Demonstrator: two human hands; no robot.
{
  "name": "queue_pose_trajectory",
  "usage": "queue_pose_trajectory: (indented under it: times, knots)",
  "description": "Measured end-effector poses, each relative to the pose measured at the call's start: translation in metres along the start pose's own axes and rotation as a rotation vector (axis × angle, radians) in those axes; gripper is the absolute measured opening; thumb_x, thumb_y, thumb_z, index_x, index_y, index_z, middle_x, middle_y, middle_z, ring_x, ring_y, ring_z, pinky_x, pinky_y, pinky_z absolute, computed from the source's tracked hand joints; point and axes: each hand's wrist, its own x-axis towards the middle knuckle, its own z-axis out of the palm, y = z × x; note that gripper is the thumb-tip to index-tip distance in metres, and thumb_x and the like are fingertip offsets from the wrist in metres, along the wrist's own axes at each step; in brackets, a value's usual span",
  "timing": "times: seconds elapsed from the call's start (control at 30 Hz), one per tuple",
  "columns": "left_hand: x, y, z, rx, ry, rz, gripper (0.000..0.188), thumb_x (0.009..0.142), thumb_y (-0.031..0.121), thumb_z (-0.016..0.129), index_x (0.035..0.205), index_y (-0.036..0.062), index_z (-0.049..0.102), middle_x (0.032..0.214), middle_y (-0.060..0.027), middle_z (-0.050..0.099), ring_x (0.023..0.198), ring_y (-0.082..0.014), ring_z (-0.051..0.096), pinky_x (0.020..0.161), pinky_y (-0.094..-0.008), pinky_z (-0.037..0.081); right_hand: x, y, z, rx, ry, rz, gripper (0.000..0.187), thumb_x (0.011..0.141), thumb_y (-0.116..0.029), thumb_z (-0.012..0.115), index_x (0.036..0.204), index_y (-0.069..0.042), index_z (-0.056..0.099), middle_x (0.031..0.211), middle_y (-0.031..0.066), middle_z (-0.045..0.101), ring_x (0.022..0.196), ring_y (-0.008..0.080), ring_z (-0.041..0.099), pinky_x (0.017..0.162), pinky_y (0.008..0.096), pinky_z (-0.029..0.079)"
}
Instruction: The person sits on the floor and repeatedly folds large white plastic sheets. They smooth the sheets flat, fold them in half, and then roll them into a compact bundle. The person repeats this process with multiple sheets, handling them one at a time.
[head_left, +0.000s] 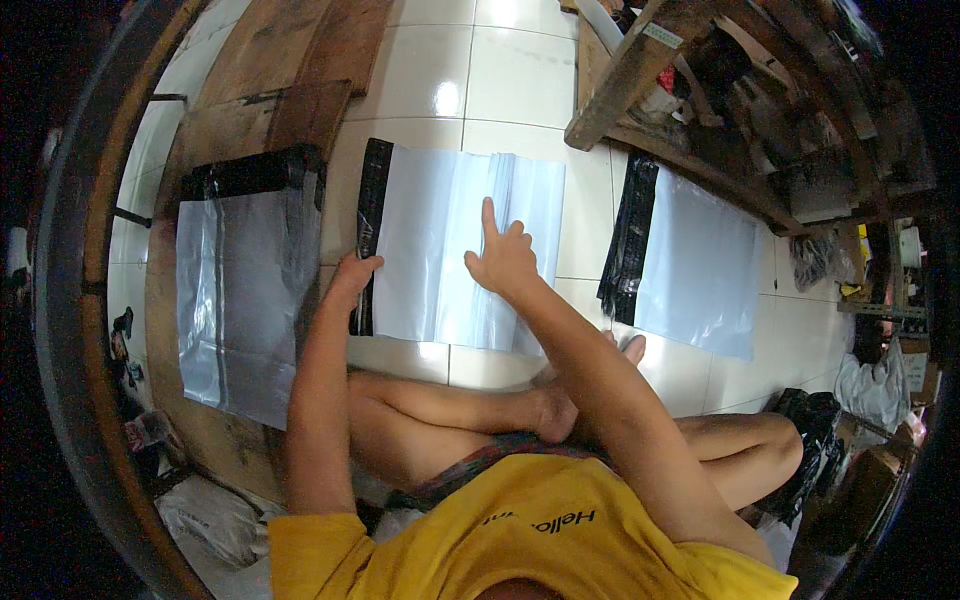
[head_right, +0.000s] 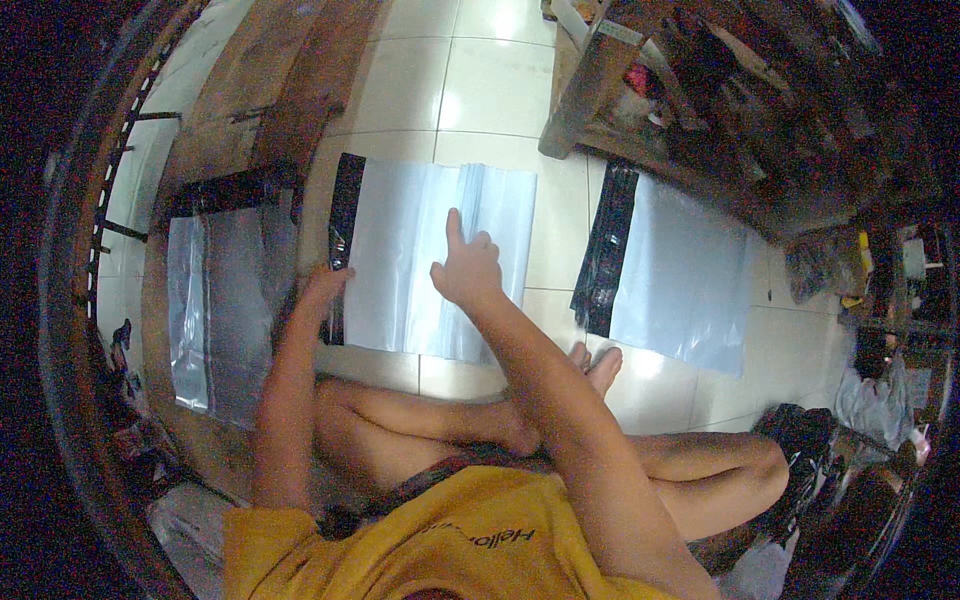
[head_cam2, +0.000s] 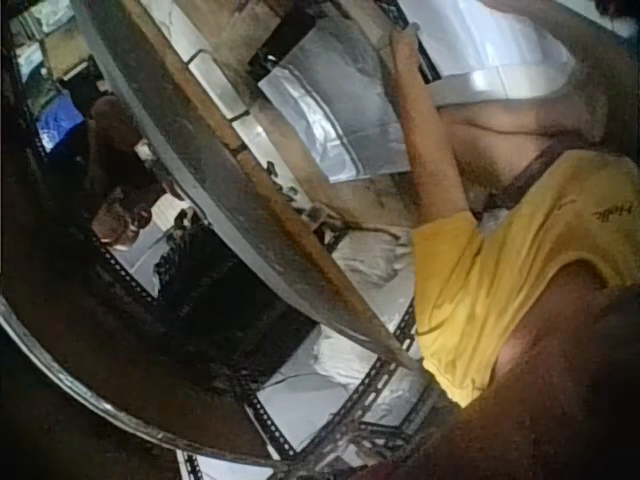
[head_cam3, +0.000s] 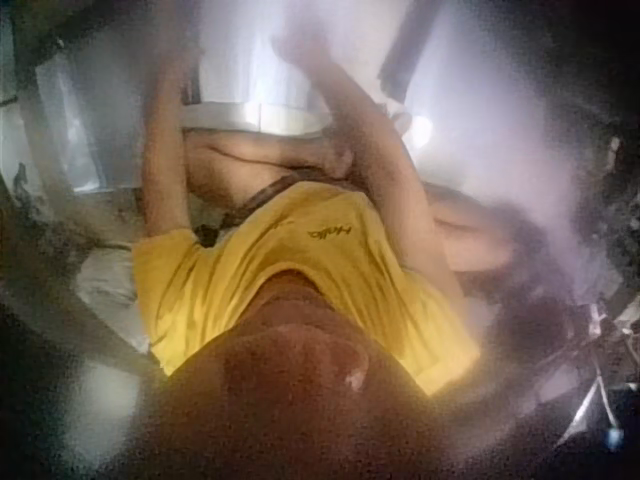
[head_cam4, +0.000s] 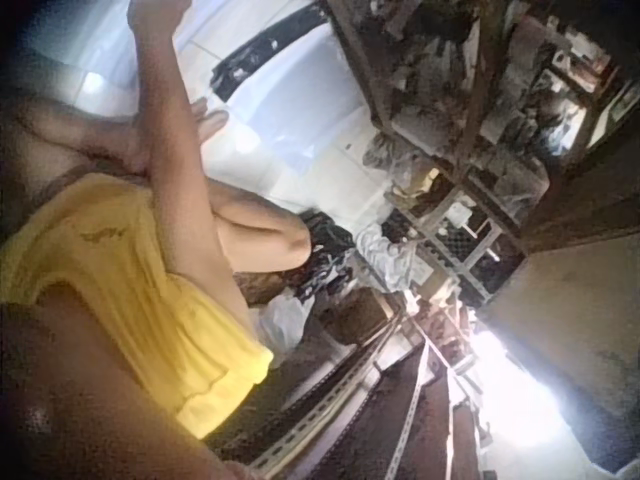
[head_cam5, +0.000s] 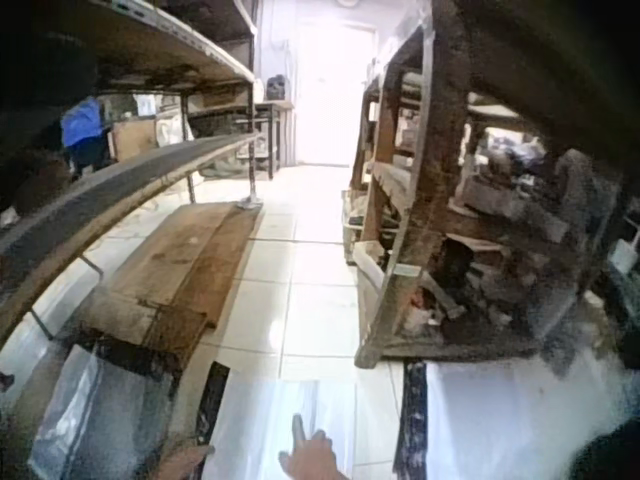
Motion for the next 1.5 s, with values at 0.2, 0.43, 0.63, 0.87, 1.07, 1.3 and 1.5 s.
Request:
queue_pose_trajectory:
  times: [0.2,0.43,0.63,0.87,1.07,1.3,1.5]
  knots:
    - [-0.007,0.015,0.005,0.057,-0.008,0.017,0.044,0.086,0.019,0.069,0.122,-0.0053,0.065,0.109,-0.0174,0.071,0.095,-0.0287,0.069,0.087,-0.0404,0.054,0.023,-0.008,0.025,-0.249,0.028,0.056,0.089,0.088,-0.029,0.068,0.161,-0.023,0.019,0.130,0.0346,0.042,0.104,0.0440,0.056,0.087,0.0465,0.056]
    - [0.018,-0.017,0.008,-0.143,-0.055,0.082,0.042,0.086,0.019,0.070,0.120,-0.0053,0.066,0.108,-0.0160,0.071,0.095,-0.0264,0.068,0.087,-0.0392,0.053,0.017,0.015,0.017,-0.141,0.100,-0.031,0.046,0.087,-0.007,0.063,0.132,-0.008,0.051,0.124,0.0292,0.046,0.105,0.0443,0.061,0.087,0.0466,0.057]
    - [0.009,-0.003,-0.001,-0.047,-0.006,0.039,0.041,0.086,0.019,0.070,0.118,-0.0061,0.066,0.108,-0.0176,0.071,0.095,-0.0283,0.068,0.087,-0.0411,0.053,-0.009,0.107,-0.026,0.234,0.320,-0.022,0.032,0.081,-0.008,0.058,0.111,0.000,0.065,0.107,0.0271,0.061,0.098,0.0407,0.065,0.091,0.0452,0.052]
    - [0.022,-0.003,-0.016,-0.019,0.055,0.046,0.041,0.081,0.021,0.077,0.111,-0.0060,0.066,0.101,-0.0177,0.070,0.085,-0.0321,0.068,0.078,-0.0450,0.054,-0.002,0.195,-0.003,0.564,0.319,0.206,0.062,0.083,-0.024,0.072,0.132,0.004,0.045,0.113,0.0257,0.061,0.101,0.0291,0.064,0.086,0.0406,0.053]
    - [0.029,-0.015,-0.019,-0.104,-0.015,-0.025,0.044,0.084,0.018,0.073,0.121,-0.0043,0.062,0.106,-0.0171,0.070,0.093,-0.0304,0.067,0.083,-0.0436,0.053,-0.017,0.165,-0.005,0.557,0.357,0.274,0.104,0.079,-0.036,0.084,0.150,0.006,0.021,0.141,0.0397,0.046,0.126,0.0427,0.056,0.106,0.0421,0.047]
    - [0.000,0.005,-0.013,-0.011,0.031,0.021,0.040,0.087,0.019,0.070,0.121,-0.0020,0.065,0.108,-0.0134,0.069,0.100,-0.0273,0.064,0.092,-0.0402,0.049,-0.024,0.172,-0.025,0.346,0.298,0.397,0.101,0.079,-0.028,0.083,0.154,-0.006,0.020,0.144,0.0386,0.038,0.124,0.0528,0.053,0.102,0.0538,0.048]
    - [0.027,-0.018,-0.018,-0.075,-0.002,-0.026,0.040,0.087,0.018,0.071,0.121,-0.0022,0.065,0.110,-0.0138,0.069,0.101,-0.0285,0.065,0.093,-0.0424,0.048,-0.030,0.125,-0.019,-0.101,0.569,-0.102,0.075,0.084,-0.023,0.075,0.149,-0.003,0.045,0.155,0.0324,0.031,0.146,0.0485,0.027,0.118,0.0626,0.023]
